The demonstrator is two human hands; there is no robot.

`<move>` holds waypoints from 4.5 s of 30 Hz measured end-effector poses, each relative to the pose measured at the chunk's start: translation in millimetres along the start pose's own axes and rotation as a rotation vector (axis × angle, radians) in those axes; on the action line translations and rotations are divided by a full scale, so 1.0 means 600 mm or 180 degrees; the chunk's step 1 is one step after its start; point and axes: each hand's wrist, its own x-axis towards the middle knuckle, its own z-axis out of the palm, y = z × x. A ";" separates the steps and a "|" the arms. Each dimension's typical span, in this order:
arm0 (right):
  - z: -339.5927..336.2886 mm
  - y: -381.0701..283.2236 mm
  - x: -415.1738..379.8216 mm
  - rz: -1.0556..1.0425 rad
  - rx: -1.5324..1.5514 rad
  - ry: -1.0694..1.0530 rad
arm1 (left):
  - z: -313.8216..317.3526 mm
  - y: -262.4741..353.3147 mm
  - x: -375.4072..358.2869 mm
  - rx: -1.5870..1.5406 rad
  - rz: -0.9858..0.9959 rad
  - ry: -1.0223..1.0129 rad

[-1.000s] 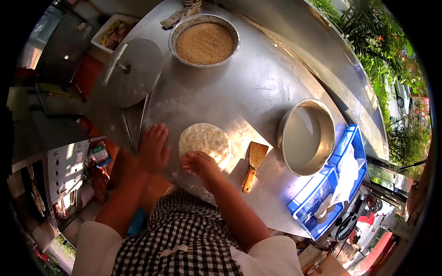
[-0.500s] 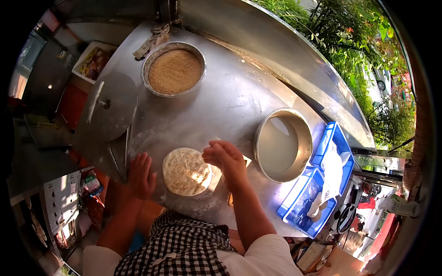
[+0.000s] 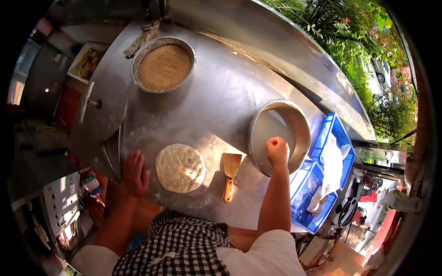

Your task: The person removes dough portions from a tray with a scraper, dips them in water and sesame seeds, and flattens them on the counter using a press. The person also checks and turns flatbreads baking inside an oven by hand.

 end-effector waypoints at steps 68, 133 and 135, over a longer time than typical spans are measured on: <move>0.030 -0.102 -0.331 -0.1160 0.1375 0.0159 | -0.018 0.185 0.025 -0.1391 -0.0392 0.0337; 0.220 -0.248 -0.260 -0.2738 -0.0321 -0.0364 | 0.092 0.099 0.105 0.0231 0.0501 -0.0033; 0.221 -0.249 -0.256 -0.2710 -0.0357 -0.0391 | 0.102 0.092 0.111 0.0266 0.0553 -0.0038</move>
